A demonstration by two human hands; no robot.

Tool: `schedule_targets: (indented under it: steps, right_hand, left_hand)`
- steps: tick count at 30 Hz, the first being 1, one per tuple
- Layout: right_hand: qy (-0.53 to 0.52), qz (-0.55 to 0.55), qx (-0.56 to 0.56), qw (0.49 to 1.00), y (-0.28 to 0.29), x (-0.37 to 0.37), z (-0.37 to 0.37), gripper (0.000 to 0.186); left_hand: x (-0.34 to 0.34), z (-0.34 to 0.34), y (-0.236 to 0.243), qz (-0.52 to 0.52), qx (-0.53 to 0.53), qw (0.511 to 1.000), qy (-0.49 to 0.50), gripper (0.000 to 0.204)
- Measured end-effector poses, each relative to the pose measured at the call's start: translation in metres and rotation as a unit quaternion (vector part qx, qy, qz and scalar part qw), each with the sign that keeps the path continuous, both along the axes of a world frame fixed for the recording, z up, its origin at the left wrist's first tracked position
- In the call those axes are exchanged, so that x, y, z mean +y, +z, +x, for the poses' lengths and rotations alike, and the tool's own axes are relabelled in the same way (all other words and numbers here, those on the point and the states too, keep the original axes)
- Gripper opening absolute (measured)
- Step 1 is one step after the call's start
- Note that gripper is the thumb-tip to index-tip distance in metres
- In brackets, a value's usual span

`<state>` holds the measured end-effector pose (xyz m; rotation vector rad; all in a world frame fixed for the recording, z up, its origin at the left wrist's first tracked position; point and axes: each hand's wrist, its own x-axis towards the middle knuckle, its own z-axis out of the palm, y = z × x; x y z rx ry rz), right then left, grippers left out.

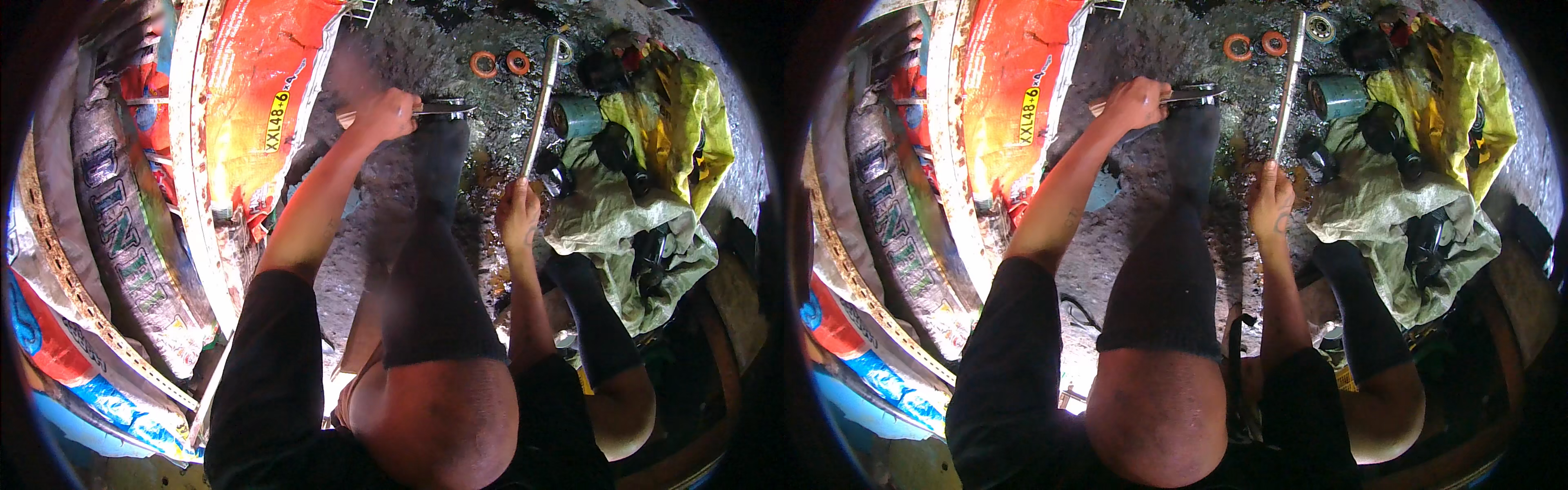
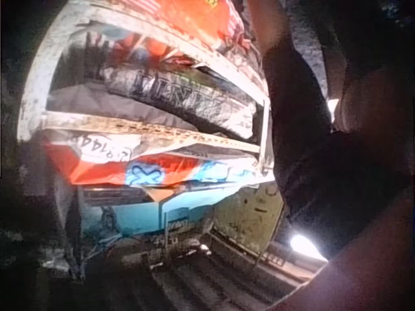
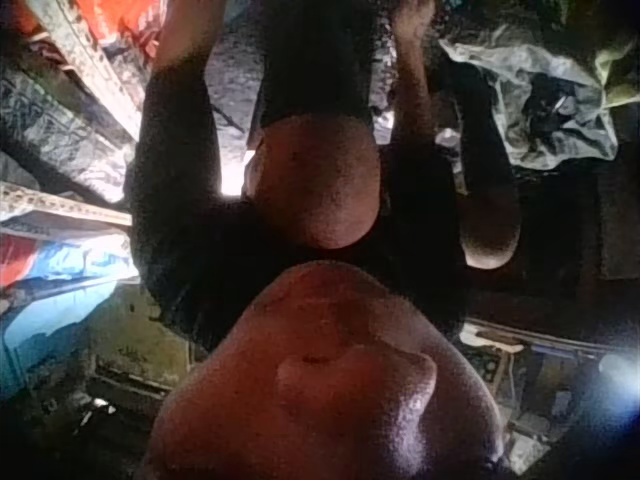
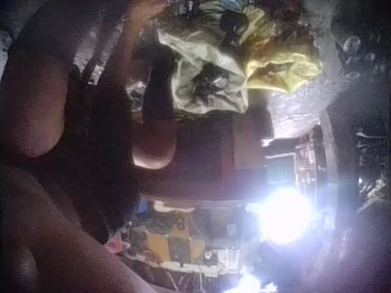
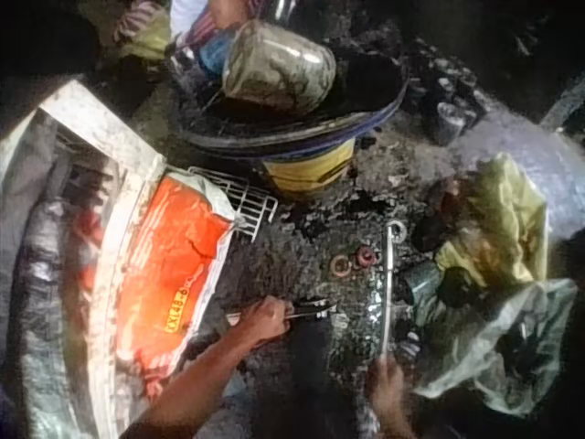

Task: The person sits on the floor and uses a hammer and metal rod to strike a cylindrical mechanical part, then removes a ring from it. They repeat this process with another part, placing the removed rings on the floor.

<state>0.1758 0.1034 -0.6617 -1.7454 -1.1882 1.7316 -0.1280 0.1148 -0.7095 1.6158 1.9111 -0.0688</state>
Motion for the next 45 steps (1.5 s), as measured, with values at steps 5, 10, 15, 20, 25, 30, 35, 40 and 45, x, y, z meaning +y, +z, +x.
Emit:
schedule_targets:
  steps: [5,10,15,20,25,30,35,40,45]
  right_hand:
    - [0.023,0.018,-0.029,0.999,0.006,-0.003,-0.009,0.051]
    - [0.046,0.032,-0.049,0.997,0.006,-0.010,-0.009,0.051]
    - [0.130,0.141,-0.119,0.974,0.005,-0.023,-0.018,0.051]
    - [0.171,0.241,-0.038,0.955,0.021,-0.034,-0.021,0.039]
    - [0.247,0.147,-0.224,0.931,-0.015,-0.033,-0.026,0.047]
    - [0.128,0.185,-0.064,0.972,0.026,-0.035,-0.028,0.049]
    - [0.271,0.212,-0.244,0.907,-0.042,-0.039,-0.009,0.045]
    - [0.154,0.208,-0.029,0.966,0.032,-0.025,-0.026,0.039]
    - [0.157,0.117,-0.178,0.964,-0.032,-0.043,-0.007,0.043]
  left_hand:
    - [-0.003,0.002,-0.002,0.000,0.002,1.000,0.016,0.045]
    - [0.005,0.004,0.005,-0.038,-0.033,0.998,0.044,0.046]
    - [0.008,0.002,-0.013,-0.078,-0.011,0.994,0.076,0.044]
    - [0.021,-0.002,0.002,-0.069,-0.037,0.997,-0.012,0.044]
    - [0.037,-0.001,0.023,-0.157,0.013,0.986,-0.059,0.048]
    - [0.038,-0.002,0.031,-0.178,-0.004,0.983,-0.052,0.047]
    - [0.038,0.003,0.031,-0.097,0.013,0.993,-0.071,0.046]
    - [0.028,-0.012,0.007,-0.060,-0.009,0.995,-0.081,0.037]
    - [0.034,-0.001,0.014,-0.110,0.021,0.992,-0.060,0.033]
